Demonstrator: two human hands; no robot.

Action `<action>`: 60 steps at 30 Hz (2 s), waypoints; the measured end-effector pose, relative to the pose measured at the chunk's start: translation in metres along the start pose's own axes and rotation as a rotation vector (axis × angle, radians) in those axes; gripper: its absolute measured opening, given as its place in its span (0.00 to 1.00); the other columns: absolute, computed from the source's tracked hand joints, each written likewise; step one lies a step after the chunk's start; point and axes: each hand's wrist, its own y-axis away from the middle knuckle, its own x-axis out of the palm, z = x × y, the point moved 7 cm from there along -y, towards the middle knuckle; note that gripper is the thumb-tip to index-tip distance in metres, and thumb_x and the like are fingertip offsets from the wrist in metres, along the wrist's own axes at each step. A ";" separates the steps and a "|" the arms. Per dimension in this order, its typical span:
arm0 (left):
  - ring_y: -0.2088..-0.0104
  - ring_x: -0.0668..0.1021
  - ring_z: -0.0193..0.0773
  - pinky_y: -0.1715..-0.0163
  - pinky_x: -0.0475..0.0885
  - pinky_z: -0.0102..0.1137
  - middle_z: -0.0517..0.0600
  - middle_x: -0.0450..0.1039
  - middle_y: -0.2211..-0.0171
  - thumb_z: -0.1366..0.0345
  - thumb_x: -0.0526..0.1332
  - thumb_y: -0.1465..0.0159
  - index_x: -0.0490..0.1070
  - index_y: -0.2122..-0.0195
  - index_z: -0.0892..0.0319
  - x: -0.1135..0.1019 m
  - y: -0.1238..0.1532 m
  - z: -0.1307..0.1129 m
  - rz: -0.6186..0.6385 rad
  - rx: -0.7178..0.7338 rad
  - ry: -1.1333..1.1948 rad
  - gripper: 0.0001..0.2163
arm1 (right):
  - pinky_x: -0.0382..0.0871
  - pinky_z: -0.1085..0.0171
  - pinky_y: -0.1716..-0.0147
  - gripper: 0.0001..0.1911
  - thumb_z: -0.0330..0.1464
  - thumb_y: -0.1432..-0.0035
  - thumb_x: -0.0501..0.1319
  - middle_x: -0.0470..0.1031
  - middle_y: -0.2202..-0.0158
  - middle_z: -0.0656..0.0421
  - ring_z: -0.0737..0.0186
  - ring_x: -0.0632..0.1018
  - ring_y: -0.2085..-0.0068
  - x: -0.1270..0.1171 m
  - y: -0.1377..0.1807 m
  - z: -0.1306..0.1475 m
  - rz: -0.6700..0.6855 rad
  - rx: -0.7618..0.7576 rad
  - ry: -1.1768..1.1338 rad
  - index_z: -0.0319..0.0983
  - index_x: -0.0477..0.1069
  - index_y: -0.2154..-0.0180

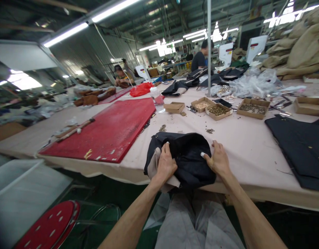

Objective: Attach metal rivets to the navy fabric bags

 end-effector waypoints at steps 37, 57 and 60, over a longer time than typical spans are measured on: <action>0.64 0.77 0.48 0.63 0.70 0.40 0.59 0.73 0.66 0.56 0.57 0.36 0.72 0.68 0.61 -0.083 0.010 -0.065 -0.042 -0.025 -0.307 0.13 | 0.64 0.61 0.69 0.13 0.43 0.43 0.61 0.69 0.76 0.59 0.59 0.70 0.73 -0.004 -0.026 0.025 -0.147 0.098 -0.014 0.40 0.67 0.71; 0.49 0.77 0.45 0.46 0.71 0.37 0.54 0.78 0.55 0.76 0.58 0.44 0.78 0.57 0.56 0.031 -0.048 -0.069 0.624 0.600 -0.053 0.17 | 0.70 0.53 0.52 0.22 0.22 0.54 0.60 0.71 0.55 0.55 0.53 0.74 0.54 0.028 0.020 0.042 0.349 -0.300 -0.168 0.43 0.77 0.57; 0.52 0.78 0.42 0.48 0.72 0.34 0.49 0.79 0.54 0.70 0.60 0.42 0.78 0.55 0.54 0.055 -0.045 -0.051 0.648 0.378 0.138 0.15 | 0.70 0.55 0.52 0.19 0.23 0.54 0.60 0.71 0.56 0.55 0.54 0.74 0.54 0.025 0.015 0.035 0.307 -0.245 -0.224 0.42 0.79 0.60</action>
